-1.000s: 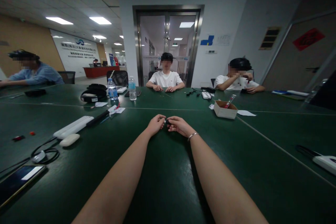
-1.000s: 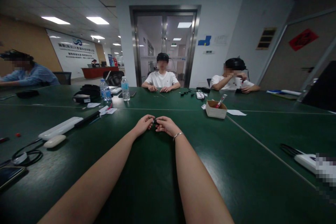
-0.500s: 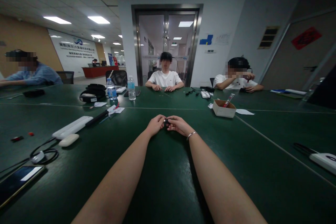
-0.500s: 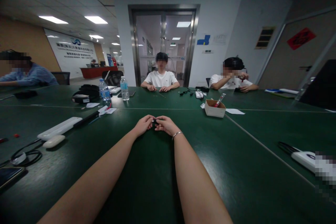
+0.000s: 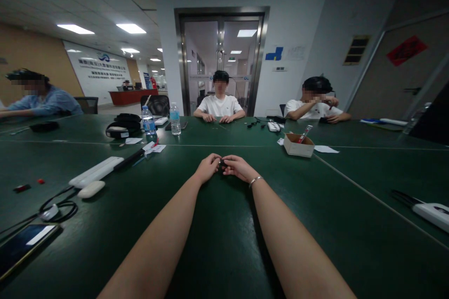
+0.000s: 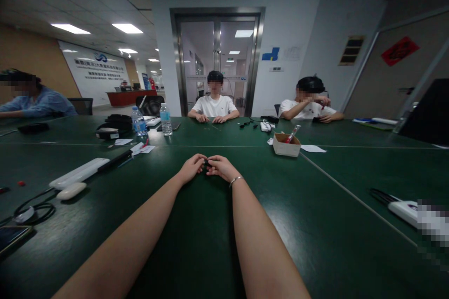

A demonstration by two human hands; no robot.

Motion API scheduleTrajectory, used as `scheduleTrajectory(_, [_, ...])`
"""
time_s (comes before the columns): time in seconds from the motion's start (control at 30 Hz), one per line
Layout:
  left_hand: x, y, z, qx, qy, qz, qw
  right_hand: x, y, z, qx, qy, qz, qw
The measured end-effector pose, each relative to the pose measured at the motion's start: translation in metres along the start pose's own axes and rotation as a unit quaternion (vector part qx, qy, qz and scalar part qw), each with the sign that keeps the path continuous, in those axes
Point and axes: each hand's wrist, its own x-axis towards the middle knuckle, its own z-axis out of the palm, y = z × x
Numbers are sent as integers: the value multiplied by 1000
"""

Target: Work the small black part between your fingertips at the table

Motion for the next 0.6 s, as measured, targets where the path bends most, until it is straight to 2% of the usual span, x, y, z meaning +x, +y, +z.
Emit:
scheduleTrajectory(0.17, [-1,2,0,12,-6,15,1000,1,1,0,4,3,-1,1000])
scheduleTrajectory(0.6, [-2,2,-1,13,-2,5,1000,2,1,-3,6,-11,-2,1000])
